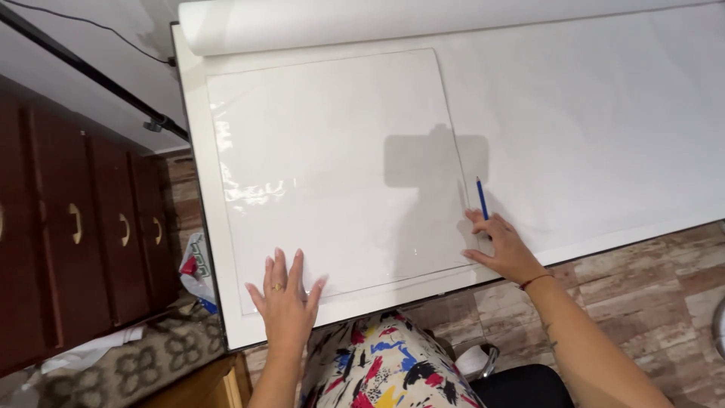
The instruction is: Tracing a rectangular template onto a roll of white paper using a pen
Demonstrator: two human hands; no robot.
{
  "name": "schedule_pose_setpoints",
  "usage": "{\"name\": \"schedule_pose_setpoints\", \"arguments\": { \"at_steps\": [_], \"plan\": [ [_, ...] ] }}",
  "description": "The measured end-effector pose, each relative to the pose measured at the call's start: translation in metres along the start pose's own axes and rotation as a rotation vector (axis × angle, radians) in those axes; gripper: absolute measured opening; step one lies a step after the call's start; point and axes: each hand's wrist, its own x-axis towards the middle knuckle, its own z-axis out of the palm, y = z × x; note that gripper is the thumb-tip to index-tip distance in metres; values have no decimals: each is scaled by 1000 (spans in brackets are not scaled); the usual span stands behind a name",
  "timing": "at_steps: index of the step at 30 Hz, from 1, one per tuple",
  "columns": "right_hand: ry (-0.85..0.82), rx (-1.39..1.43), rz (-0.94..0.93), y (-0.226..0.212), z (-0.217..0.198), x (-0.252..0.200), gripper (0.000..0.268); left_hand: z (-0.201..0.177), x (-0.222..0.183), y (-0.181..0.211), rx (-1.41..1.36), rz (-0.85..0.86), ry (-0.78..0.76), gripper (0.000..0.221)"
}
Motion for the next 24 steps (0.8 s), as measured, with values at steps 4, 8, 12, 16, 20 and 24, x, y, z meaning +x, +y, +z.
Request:
{"name": "schedule_pose_setpoints", "arguments": {
  "at_steps": [4,8,12,16,20,24],
  "plan": [
    [-16,-88,30,12,2,1,38,-15,13,-39,92,244,99,46],
    [-42,-125,67,20,0,4,45,-53,49,-89,164,560,69,47],
    [-6,-195,61,30,0,13,56,-76,74,-120,128,711,-197,52],
    [-366,-413,352,-29,-26,33,81,-79,81,-124,103,689,-371,62],
    [-181,-121,247,-88,-11,59,28,-75,83,-129,93,670,-375,62],
    [-191,644,121,-152,88,80,33,-65,83,-125,186,631,-394,63]
  ]
}}
